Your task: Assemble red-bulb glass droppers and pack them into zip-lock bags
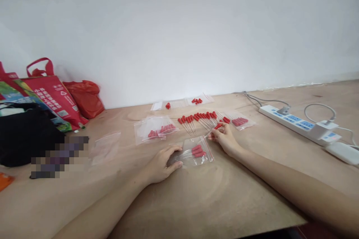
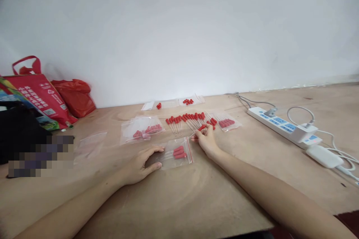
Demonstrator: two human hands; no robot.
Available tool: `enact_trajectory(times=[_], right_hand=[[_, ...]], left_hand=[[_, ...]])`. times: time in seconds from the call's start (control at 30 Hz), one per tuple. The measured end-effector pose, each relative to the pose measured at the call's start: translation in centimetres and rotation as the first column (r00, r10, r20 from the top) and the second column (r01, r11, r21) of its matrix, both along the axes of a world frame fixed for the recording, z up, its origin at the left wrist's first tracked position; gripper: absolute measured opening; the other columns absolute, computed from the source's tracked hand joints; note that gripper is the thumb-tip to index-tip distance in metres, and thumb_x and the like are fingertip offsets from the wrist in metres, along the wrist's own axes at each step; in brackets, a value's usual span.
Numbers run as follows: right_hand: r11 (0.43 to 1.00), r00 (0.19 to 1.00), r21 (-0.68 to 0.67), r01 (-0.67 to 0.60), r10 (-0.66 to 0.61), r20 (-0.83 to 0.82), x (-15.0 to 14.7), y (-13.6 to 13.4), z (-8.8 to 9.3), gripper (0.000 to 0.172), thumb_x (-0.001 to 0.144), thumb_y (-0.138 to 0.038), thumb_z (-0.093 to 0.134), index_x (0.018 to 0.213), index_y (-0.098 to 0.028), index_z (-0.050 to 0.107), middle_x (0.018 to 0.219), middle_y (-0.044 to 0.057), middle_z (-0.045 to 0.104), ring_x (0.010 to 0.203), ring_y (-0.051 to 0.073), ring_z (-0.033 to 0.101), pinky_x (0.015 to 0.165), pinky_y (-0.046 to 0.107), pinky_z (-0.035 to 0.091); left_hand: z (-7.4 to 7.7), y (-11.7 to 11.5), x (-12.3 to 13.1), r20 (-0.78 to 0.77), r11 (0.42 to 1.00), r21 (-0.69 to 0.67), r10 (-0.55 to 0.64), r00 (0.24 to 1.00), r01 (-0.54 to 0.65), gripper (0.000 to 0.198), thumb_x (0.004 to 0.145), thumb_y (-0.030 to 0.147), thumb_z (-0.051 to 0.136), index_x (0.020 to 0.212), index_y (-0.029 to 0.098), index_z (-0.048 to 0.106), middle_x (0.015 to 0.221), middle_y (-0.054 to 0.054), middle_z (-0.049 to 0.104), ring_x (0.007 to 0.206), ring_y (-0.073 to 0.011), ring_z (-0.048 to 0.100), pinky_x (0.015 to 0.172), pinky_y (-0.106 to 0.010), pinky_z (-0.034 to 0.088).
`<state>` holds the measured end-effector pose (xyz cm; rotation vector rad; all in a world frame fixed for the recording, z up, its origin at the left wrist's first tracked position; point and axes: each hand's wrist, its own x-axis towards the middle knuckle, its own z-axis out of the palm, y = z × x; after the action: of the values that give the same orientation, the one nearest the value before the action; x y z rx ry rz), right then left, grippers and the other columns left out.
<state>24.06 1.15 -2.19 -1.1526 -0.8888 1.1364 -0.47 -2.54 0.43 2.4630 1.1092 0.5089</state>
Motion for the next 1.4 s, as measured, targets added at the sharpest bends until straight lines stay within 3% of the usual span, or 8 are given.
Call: enact_trajectory(times=[0.1, 0.43, 0.77, 0.9, 1.03, 1.1, 1.23, 1.4], right_hand=[[0.988, 0.987, -0.029, -0.151, 0.149, -0.056, -0.4, -0.3, 0.1, 0.013, 0.075, -0.028, 0.051, 0.082, -0.019, 0.044, 0.064, -0.001, 0.054, 0.056, 0.012, 0.059, 0.062, 0.029, 0.052], [0.907, 0.906, 0.051, -0.418, 0.411, 0.104, -0.5, -1.3, -0.3, 0.034, 0.057, -0.032, 0.069, 0.081, -0.016, 0.051, 0.067, -0.002, 0.059, 0.061, 0.008, 0.056, 0.061, 0.023, 0.045], [0.928, 0.851, -0.01, -0.372, 0.345, 0.395, -1.1, -0.9, -0.5, 0.029, 0.066, -0.042, 0.06, 0.072, -0.018, 0.045, 0.043, -0.008, 0.046, 0.033, 0.006, 0.039, 0.034, 0.017, 0.027], [0.869, 0.739, -0.019, -0.495, 0.432, 0.516, -0.3, -0.5, -0.3, 0.034, 0.072, -0.045, 0.052, 0.055, -0.016, 0.048, 0.041, -0.005, 0.045, 0.036, 0.006, 0.039, 0.037, 0.019, 0.029], [0.962, 0.647, 0.056, -0.267, 0.136, 0.751, 1.7, 1.6, 1.2, 0.017, 0.072, -0.031, 0.052, 0.065, -0.016, 0.056, 0.059, 0.0, 0.059, 0.054, 0.012, 0.053, 0.053, 0.022, 0.039], [0.991, 0.481, 0.082, -0.109, -0.02, 0.876, 2.6, 3.5, 1.9, 0.009, 0.071, -0.023, 0.053, 0.074, -0.016, 0.057, 0.078, 0.005, 0.063, 0.071, 0.016, 0.057, 0.064, 0.024, 0.041], [0.992, 0.232, -0.04, 0.122, 0.01, 0.973, 2.5, 7.2, 2.3, 0.026, 0.074, -0.019, 0.047, 0.099, -0.011, 0.05, 0.098, 0.016, 0.059, 0.087, 0.023, 0.056, 0.069, 0.029, 0.041], [0.987, 0.208, -0.075, 0.143, 0.044, 0.977, 1.0, 9.0, 2.2, 0.029, 0.074, -0.013, 0.045, 0.102, -0.005, 0.046, 0.095, 0.023, 0.057, 0.089, 0.03, 0.056, 0.069, 0.035, 0.042]], left_hand=[[0.0, -0.1, -0.1, -0.028, 1.0, -0.006, 0.024, 0.999, -0.025, 0.037, 0.079, 0.034, 0.049, 0.113, 0.021, 0.044, 0.117, -0.006, 0.052, 0.106, -0.0217, 0.049, 0.091, -0.037, 0.039], [0.0, 0.1, 0.1, 0.005, 1.0, -0.015, 0.001, 1.0, -0.001, 0.037, 0.079, 0.033, 0.049, 0.114, 0.022, 0.043, 0.115, -0.006, 0.053, 0.104, -0.0217, 0.05, 0.089, -0.037, 0.039], [0.1, 0.1, 0.1, 0.006, 1.0, 0.001, 0.003, 1.0, -0.003, 0.037, 0.079, 0.034, 0.049, 0.114, 0.022, 0.044, 0.116, -0.006, 0.053, 0.105, -0.022, 0.049, 0.09, -0.038, 0.039], [0.0, 0.1, 0.0, -0.002, 1.0, -0.009, 0.014, 1.0, -0.014, 0.037, 0.079, 0.034, 0.049, 0.114, 0.022, 0.044, 0.117, -0.006, 0.053, 0.105, -0.0224, 0.049, 0.09, -0.038, 0.039], [-0.2, 0.2, -0.1, -0.01, 1.0, -0.002, 0.014, 1.0, -0.014, 0.037, 0.079, 0.034, 0.049, 0.114, 0.022, 0.044, 0.116, -0.006, 0.053, 0.105, -0.0225, 0.049, 0.089, -0.038, 0.039], [-0.2, 0.2, -0.1, -0.01, 1.0, 0.006, 0.004, 1.0, -0.004, 0.037, 0.079, 0.034, 0.049, 0.114, 0.022, 0.043, 0.117, -0.006, 0.052, 0.105, -0.0221, 0.049, 0.089, -0.038, 0.039], [-0.2, 0.3, 0.0, 0.003, 1.0, 0.006, -0.022, 1.0, 0.022, 0.034, 0.079, 0.033, 0.049, 0.111, 0.02, 0.045, 0.116, -0.007, 0.053, 0.105, -0.0211, 0.049, 0.09, -0.037, 0.039], [-0.2, 0.3, 0.1, 0.035, 0.999, 0.008, -0.054, 0.998, 0.054, 0.029, 0.079, 0.03, 0.05, 0.106, 0.02, 0.048, 0.115, -0.007, 0.053, 0.105, -0.0201, 0.049, 0.09, -0.035, 0.039]])
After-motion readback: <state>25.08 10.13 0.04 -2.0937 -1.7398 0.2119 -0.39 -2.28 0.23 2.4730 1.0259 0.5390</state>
